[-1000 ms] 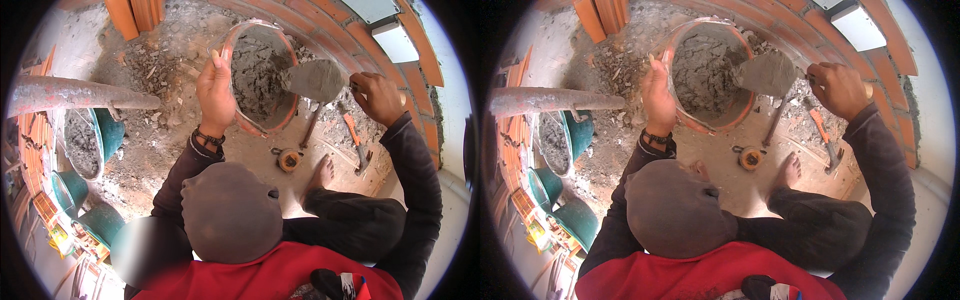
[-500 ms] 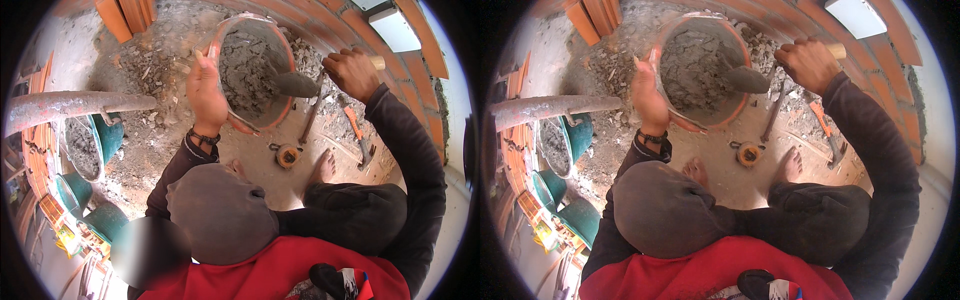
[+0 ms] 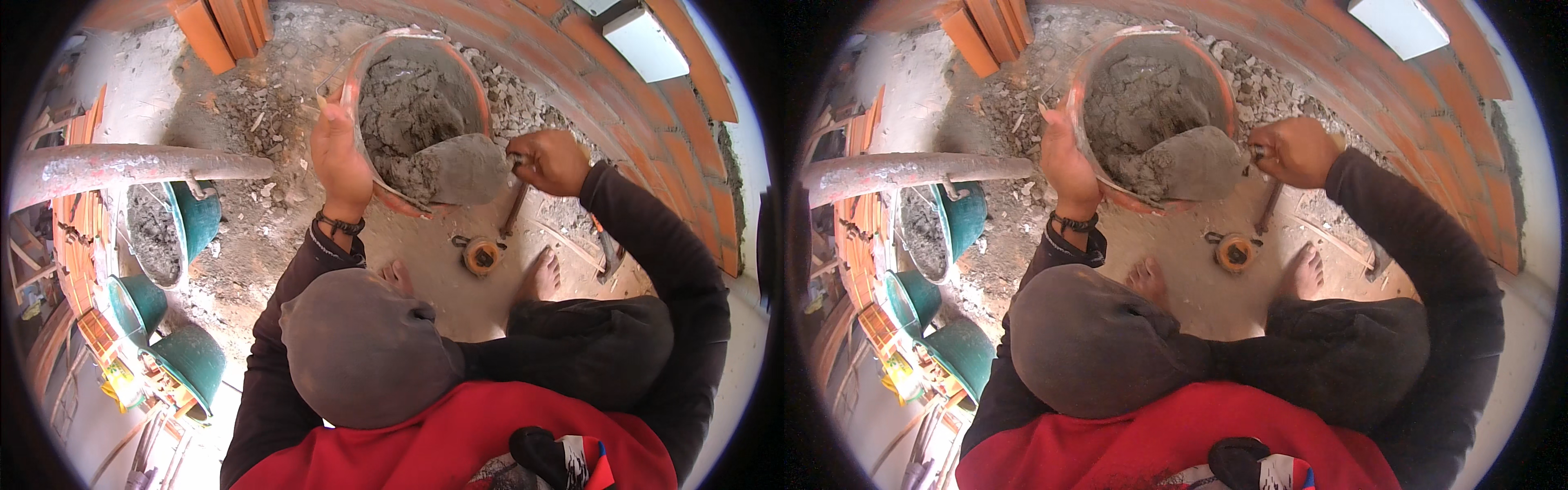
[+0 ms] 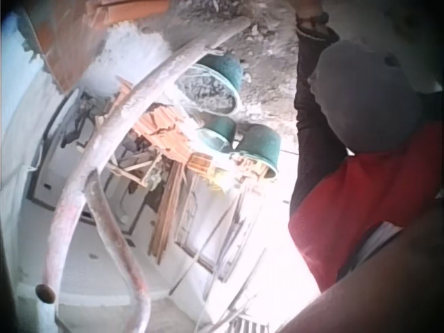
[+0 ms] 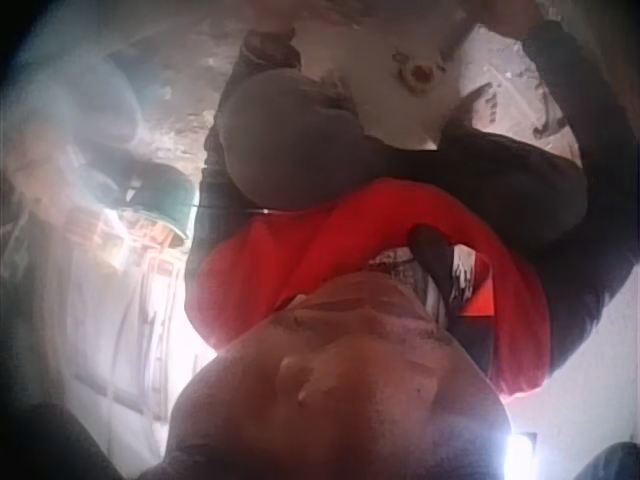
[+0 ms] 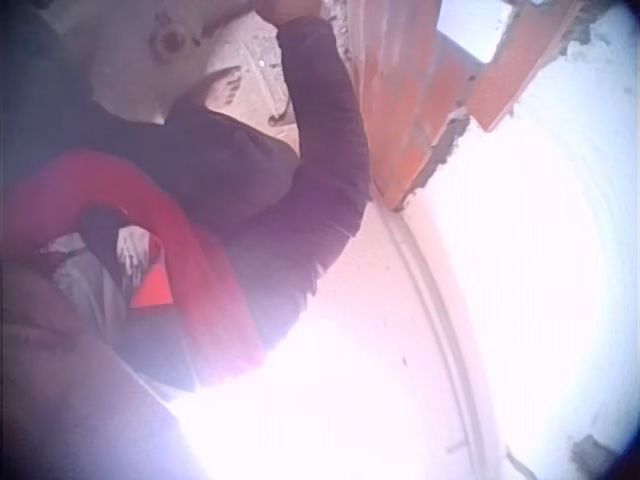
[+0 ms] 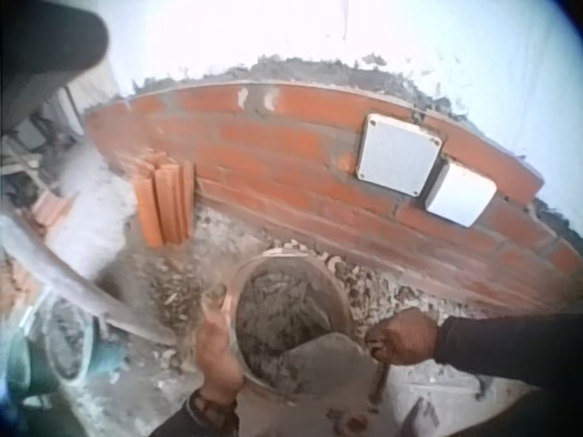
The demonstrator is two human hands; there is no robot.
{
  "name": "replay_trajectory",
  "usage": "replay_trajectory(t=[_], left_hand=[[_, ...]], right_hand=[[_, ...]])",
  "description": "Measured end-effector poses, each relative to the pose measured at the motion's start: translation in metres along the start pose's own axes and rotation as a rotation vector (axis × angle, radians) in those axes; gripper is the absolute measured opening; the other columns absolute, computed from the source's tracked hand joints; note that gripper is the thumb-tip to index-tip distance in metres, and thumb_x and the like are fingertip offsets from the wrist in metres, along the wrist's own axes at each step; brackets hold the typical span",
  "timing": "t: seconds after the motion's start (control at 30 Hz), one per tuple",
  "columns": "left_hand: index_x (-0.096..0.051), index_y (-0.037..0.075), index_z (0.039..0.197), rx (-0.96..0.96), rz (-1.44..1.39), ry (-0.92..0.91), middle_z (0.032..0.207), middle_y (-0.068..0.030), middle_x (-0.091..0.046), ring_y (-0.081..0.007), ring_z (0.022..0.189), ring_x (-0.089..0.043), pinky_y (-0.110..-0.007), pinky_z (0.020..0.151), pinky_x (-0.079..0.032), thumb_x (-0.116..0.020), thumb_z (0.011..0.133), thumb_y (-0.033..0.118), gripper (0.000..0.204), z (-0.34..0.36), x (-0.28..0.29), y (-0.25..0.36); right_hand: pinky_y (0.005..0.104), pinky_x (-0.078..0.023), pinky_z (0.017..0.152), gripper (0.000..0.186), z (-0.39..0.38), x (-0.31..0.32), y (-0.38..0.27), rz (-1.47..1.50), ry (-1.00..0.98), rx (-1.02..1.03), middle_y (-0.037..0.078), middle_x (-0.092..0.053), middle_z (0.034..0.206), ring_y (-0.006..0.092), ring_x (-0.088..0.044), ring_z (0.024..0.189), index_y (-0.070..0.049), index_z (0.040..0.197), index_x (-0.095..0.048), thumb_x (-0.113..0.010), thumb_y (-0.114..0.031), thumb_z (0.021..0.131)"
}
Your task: The person applies mortar to a wall and lays bricks using a trowel and a brush.
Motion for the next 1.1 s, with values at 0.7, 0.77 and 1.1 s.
replay_trajectory(t=[0.7,0.77,1.1], left_hand=[[-0.059,0.002,0.132,0.278,-0.055,0.172,0.13,-0.0093,-0.06,-0.0241,0.12,-0.054,-0.041,0.108,-0.039,-0.027,0.108,0.052,0.064,0.008,0.121,-0.035],[-0.06,0.002,0.129,0.379,0.085,0.197,0.129,-0.0087,-0.06,-0.0223,0.119,-0.054,-0.039,0.106,-0.04,-0.032,0.107,0.05,0.06,0.0,0.147,-0.03],[-0.054,0.001,0.132,0.184,0.979,0.012,0.126,-0.0149,-0.059,-0.0241,0.118,-0.055,-0.036,0.103,-0.039,-0.047,0.105,0.041,0.049,-0.009,0.072,0.118]], right_hand=[[0.0287,-0.05,0.077,0.023,-0.149,0.191,-0.053,0.589,0.476,-0.145,0.006,-0.064,0.093,0.0131,-0.059,0.085,-0.001,0.109,-0.067,-0.065,0.003,0.086],[0.0268,-0.039,0.057,0.008,-0.179,0.226,-0.063,0.449,0.554,-0.316,-0.004,-0.048,0.071,0.0094,-0.043,0.064,-0.004,0.092,-0.066,-0.069,-0.011,0.092],[0.0277,-0.036,0.049,0.045,-0.233,0.296,0.007,0.167,0.36,-0.665,-0.001,-0.046,0.057,0.009,-0.042,0.052,-0.002,0.074,-0.056,-0.058,-0.038,0.101]])
Point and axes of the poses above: each hand's wrist, its own z-axis towards the middle knuckle, its own x-axis out of the back of the hand, y = z × x, the point moved 1 cm from there along z, towards the middle knuckle
